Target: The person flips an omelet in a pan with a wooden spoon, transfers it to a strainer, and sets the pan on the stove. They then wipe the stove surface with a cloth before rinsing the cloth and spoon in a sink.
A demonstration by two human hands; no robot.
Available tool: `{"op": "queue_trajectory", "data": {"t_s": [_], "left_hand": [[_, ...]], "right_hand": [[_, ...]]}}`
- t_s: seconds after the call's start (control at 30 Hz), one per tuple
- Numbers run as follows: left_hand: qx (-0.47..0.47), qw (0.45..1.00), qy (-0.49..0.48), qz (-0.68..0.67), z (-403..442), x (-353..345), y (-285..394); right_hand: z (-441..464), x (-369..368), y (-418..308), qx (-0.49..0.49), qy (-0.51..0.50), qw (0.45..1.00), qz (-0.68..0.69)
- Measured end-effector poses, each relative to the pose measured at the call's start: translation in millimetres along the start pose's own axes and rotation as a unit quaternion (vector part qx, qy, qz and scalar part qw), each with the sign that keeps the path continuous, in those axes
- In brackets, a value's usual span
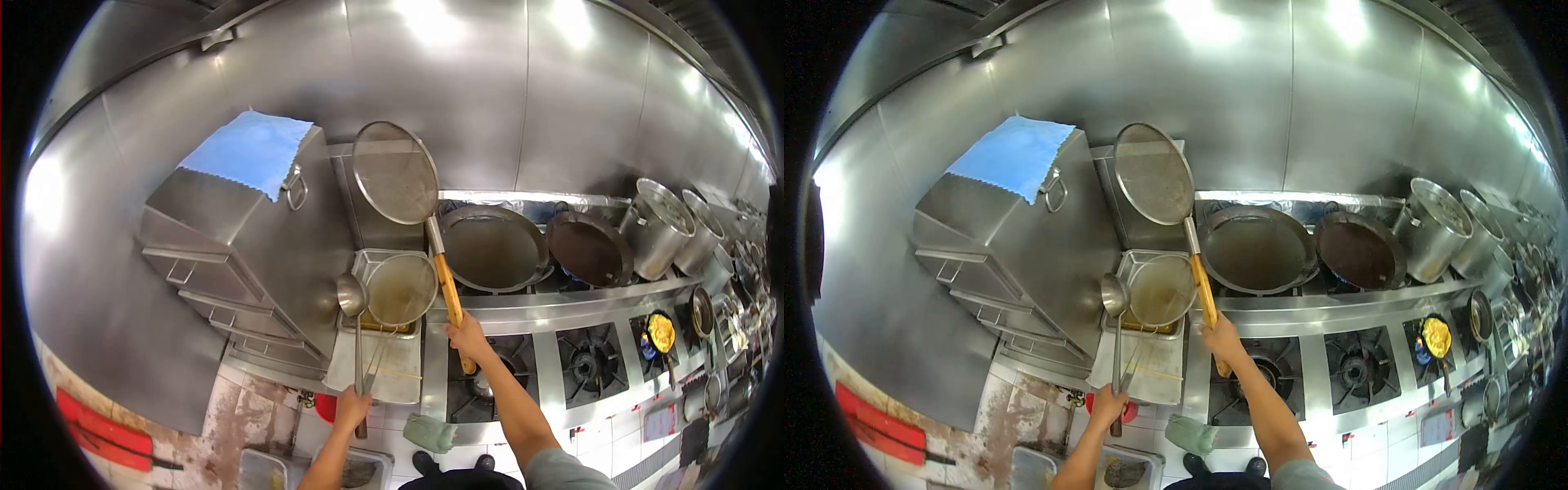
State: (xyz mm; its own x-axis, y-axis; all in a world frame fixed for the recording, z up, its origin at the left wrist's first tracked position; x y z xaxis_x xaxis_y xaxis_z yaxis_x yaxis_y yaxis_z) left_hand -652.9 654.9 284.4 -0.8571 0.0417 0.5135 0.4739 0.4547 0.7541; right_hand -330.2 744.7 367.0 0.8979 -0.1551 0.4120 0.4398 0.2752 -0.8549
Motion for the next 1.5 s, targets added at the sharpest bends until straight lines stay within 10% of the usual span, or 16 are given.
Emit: {"op": "queue_trajectory", "data": {"t_s": [0.23,0.33,0.57,0.83,1.07,1.13,1.33,1.5], "left_hand": [[-0.070,0.969,0.186,0.148,85,-41,33],[0.056,0.985,0.139,0.088,81,-34,39],[-0.105,0.924,0.357,0.093,-156,-35,-2],[0.271,0.940,0.201,-0.057,-435,-143,-258],[0.183,0.940,0.275,-0.088,-516,-145,-289],[0.201,0.932,0.240,-0.185,-538,-145,-297],[0.293,0.884,0.218,-0.291,-623,-153,-350],[0.292,0.858,0.202,-0.372,-647,-141,-370]], "right_hand": [[-65,12,-67,-0.139,-0.078,0.918,0.363],[-106,18,-83,-0.195,-0.123,0.850,0.473],[-209,49,-71,-0.208,-0.199,0.875,0.388],[-310,8,-101,-0.180,-0.446,0.800,0.358],[-401,-149,-184,-0.024,-0.413,0.869,0.272],[-430,-197,-195,0.160,-0.348,0.921,0.077],[-500,-383,-159,0.313,-0.402,0.843,-0.172],[-505,-347,-133,0.205,-0.397,0.880,-0.164]]}}
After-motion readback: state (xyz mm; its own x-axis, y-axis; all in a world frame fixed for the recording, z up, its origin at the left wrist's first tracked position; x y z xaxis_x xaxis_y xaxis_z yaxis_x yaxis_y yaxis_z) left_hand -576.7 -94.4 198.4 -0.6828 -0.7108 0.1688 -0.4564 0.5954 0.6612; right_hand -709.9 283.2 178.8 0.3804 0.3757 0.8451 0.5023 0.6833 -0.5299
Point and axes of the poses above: each hand's wrist, its own z-axis towards the middle knuckle, its own x-axis out of the back of the hand, y = z × x, the point moved 6 cm from there along z, towards the middle knuckle, and after that the axes turned 12 degrees about x, right-handed, at the moved point
